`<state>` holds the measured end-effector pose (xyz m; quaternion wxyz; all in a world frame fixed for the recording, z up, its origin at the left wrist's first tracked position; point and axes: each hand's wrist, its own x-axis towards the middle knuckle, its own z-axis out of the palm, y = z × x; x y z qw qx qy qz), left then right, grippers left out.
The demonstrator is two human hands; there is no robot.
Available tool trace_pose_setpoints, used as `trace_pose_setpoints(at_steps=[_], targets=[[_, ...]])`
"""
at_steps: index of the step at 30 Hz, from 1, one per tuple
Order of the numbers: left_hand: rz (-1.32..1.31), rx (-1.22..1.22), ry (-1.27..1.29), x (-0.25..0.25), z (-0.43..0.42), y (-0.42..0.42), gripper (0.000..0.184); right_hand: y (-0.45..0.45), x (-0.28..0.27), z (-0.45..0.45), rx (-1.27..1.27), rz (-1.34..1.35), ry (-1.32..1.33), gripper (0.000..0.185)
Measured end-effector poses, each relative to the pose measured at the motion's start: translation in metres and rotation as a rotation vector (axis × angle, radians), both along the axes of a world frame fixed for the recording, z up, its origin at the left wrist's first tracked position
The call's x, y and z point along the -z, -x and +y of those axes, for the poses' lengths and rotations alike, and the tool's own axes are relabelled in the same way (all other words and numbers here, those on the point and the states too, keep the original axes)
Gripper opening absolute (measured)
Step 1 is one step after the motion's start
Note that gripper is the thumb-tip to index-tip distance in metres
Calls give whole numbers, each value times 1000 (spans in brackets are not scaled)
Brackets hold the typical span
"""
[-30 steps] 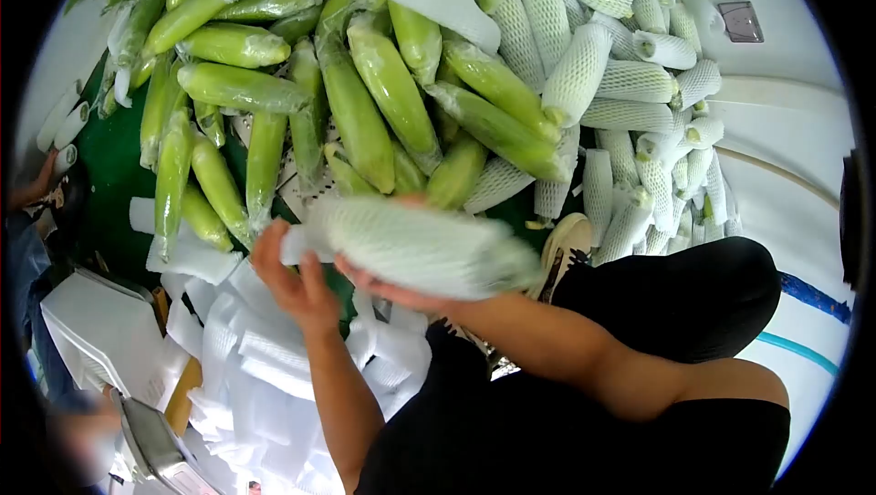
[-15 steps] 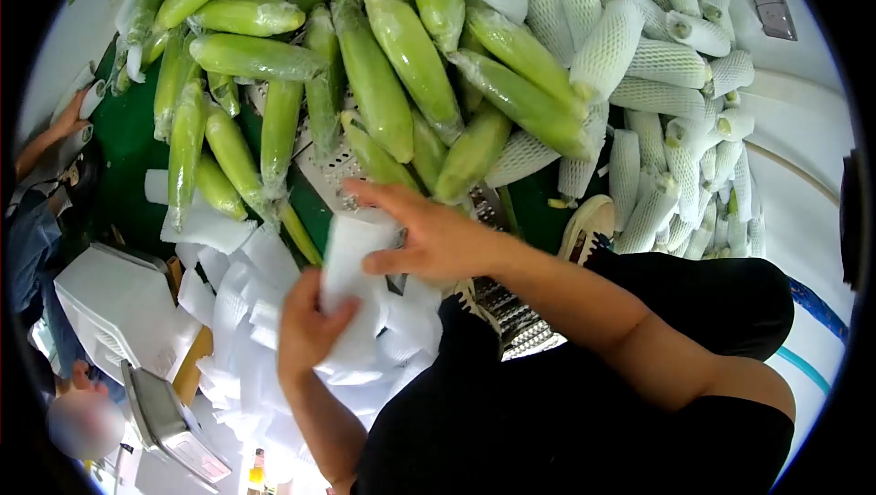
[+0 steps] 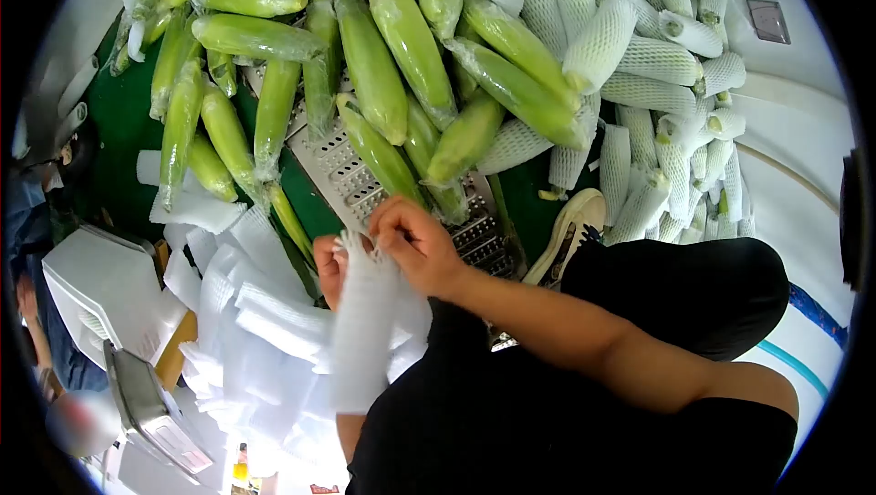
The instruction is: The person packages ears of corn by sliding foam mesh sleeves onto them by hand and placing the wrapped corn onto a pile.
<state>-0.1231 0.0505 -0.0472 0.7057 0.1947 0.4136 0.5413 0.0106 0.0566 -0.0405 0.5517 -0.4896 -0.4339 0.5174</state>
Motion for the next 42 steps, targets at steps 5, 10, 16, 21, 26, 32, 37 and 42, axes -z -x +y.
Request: trace_pose_setpoints(at_steps=[5, 10, 16, 21, 26, 32, 37, 42], targets=[[176, 466, 44, 16, 6, 35, 27, -44, 1, 5, -653, 383, 719, 40], [391, 1307, -2, 15, 39, 34, 33, -72, 5, 14, -1098, -231, 936, 38], [735, 1541, -389, 17, 63, -1, 24, -70, 61, -42, -726, -785, 587, 30], [803, 1309, -102, 32, 61, 38, 27, -44, 56, -20, -256, -482, 332, 23], [480, 1168, 402, 28, 79, 93, 31, -33, 66, 39, -556, -45, 543, 18], [837, 1659, 202, 28, 92, 120, 26, -7, 59, 7, -1002, 43, 716, 23], [1058, 1593, -69, 34, 117, 124, 26, 13, 73, 8, -649, -417, 476, 23], [970, 1119, -369, 34, 127, 99, 14, 9, 81, 13, -246, -228, 593, 16]])
